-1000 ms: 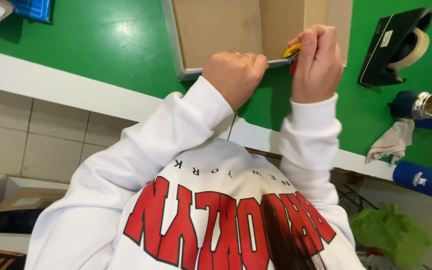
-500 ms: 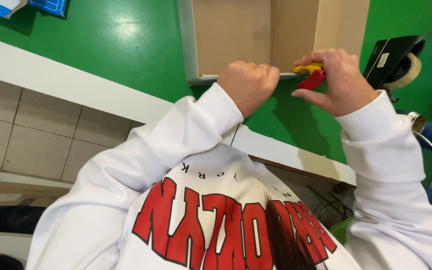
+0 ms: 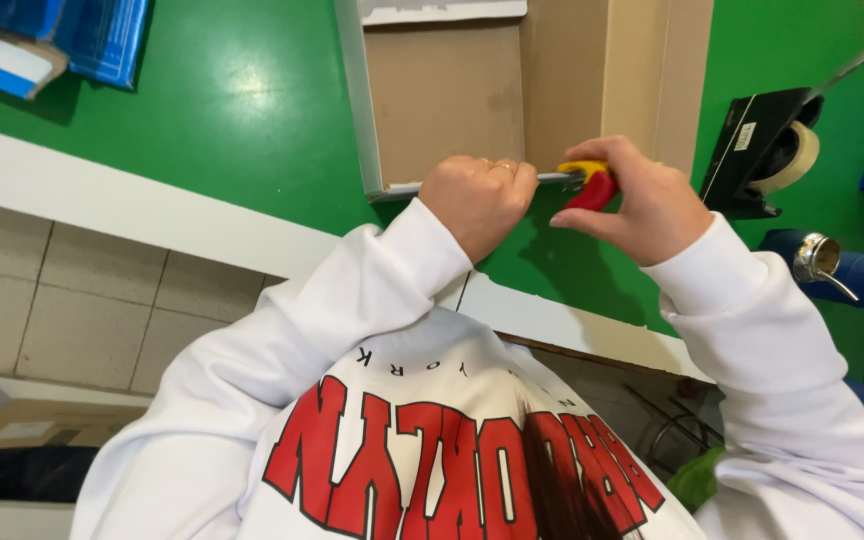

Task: The person folds the flaps of an empty cardboard shoebox closed and uses a hand stapler to staple the box edges, working around the box sides. They then pick up a small box insert, handle it, and finally reach for the tape dispenser next to the closed shoebox.

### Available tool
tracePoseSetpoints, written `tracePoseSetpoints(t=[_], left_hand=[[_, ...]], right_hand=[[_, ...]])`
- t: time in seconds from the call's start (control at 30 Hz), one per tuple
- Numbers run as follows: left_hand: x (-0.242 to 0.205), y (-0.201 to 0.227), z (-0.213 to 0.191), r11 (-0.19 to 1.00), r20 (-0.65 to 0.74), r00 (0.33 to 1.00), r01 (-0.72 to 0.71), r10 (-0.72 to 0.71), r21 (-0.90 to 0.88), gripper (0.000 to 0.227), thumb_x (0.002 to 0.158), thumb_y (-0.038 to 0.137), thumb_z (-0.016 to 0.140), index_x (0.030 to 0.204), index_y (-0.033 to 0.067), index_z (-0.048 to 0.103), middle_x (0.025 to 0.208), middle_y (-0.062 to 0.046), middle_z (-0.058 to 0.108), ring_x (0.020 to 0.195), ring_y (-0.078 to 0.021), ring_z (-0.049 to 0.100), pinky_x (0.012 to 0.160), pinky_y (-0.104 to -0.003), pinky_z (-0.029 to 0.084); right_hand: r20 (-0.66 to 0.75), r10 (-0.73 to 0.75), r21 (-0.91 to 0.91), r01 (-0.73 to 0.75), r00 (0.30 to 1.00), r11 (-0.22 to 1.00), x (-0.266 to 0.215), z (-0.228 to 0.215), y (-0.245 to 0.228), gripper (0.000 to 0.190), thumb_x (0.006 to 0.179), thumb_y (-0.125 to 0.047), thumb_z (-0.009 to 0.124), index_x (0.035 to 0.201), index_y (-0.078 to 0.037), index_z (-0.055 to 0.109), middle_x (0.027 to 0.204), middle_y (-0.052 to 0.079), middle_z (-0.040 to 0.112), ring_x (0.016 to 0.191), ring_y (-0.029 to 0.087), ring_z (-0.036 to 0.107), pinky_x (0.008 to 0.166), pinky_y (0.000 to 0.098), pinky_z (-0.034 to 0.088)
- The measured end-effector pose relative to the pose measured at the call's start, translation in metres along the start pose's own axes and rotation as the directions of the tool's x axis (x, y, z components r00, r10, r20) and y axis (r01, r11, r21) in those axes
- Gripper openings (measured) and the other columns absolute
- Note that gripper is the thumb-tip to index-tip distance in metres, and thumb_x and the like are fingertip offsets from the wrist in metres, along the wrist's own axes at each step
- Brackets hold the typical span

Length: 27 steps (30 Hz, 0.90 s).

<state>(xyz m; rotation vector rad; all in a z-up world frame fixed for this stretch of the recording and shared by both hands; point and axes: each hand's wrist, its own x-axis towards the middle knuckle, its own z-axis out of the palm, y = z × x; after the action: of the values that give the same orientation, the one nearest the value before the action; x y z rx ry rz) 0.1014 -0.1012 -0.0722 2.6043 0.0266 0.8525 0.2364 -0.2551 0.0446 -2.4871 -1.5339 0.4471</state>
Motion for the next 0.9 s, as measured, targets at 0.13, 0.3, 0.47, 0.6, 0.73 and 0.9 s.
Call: tracePoseSetpoints(t=[0.13,0.3,0.47,0.6,0.73,0.9], left_hand=[[0.001,0.000,-0.002,1.000,0.004,1.000,0.015,-0.015,-0.003,0.010,0.081,0.012,0.065,0.076,0.0124,0.057,0.068,-0.003,0.063,0.060,-0.0197,0.067,0.052,-0.034,0.050],[-0.003,0.000,-0.001,1.000,-0.012,1.000,0.006,-0.006,-0.019,0.010,0.084,0.014,0.064,0.077,0.0131,0.057,0.069,-0.003,0.064,0.062,-0.0204,0.068,0.054,-0.035,0.051],[0.000,-0.003,-0.005,0.999,0.003,1.000,-0.005,0.005,-0.035,0.016,0.089,0.018,0.064,0.076,0.0137,0.057,0.068,-0.003,0.064,0.062,-0.0212,0.067,0.054,-0.036,0.051],[0.000,-0.007,-0.007,0.999,0.009,1.000,-0.023,0.023,-0.038,0.021,0.092,0.020,0.065,0.074,0.0134,0.056,0.067,-0.003,0.064,0.061,-0.0218,0.066,0.053,-0.037,0.050],[0.000,-0.010,-0.010,0.998,0.037,0.999,-0.024,0.026,-0.066,0.023,0.092,0.021,0.066,0.073,0.0125,0.055,0.065,-0.004,0.062,0.058,-0.0227,0.065,0.052,-0.037,0.049],[0.003,-0.014,-0.012,0.997,0.060,0.998,-0.024,0.029,-0.080,0.024,0.091,0.020,0.067,0.072,0.0120,0.054,0.062,-0.004,0.061,0.056,-0.0230,0.064,0.050,-0.037,0.049]], right_hand=[[0.082,0.031,0.063,-0.037,0.996,0.997,0.006,0.001,0.003,0.059,0.083,-0.032,0.086,0.129,-0.007,0.060,0.113,0.012,0.073,0.098,0.031,0.073,0.084,0.0402,0.056],[0.018,-0.037,-0.144,0.039,0.999,0.989,0.002,0.009,-0.004,0.055,0.085,-0.032,0.084,0.128,-0.010,0.060,0.112,0.010,0.073,0.097,0.031,0.071,0.085,0.0433,0.051],[0.072,-0.040,-0.172,0.052,0.997,0.984,0.003,0.022,-0.001,0.068,0.074,-0.027,0.084,0.133,-0.012,0.055,0.113,0.008,0.069,0.104,0.027,0.066,0.083,0.0455,0.044],[0.089,-0.045,-0.175,0.060,0.995,0.983,0.009,0.022,-0.002,0.067,0.073,-0.023,0.084,0.132,-0.012,0.054,0.119,0.006,0.069,0.110,0.025,0.064,0.084,0.0450,0.043],[0.201,0.062,-0.275,-0.005,0.978,0.962,0.016,0.007,-0.018,0.062,0.075,-0.029,0.086,0.129,-0.017,0.057,0.119,0.000,0.069,0.109,0.028,0.062,0.089,0.0445,0.042],[0.171,-0.056,-0.182,0.087,0.984,0.980,0.020,0.010,0.004,0.059,0.070,-0.029,0.088,0.121,-0.017,0.061,0.118,0.001,0.069,0.115,0.029,0.061,0.095,0.0466,0.041]])
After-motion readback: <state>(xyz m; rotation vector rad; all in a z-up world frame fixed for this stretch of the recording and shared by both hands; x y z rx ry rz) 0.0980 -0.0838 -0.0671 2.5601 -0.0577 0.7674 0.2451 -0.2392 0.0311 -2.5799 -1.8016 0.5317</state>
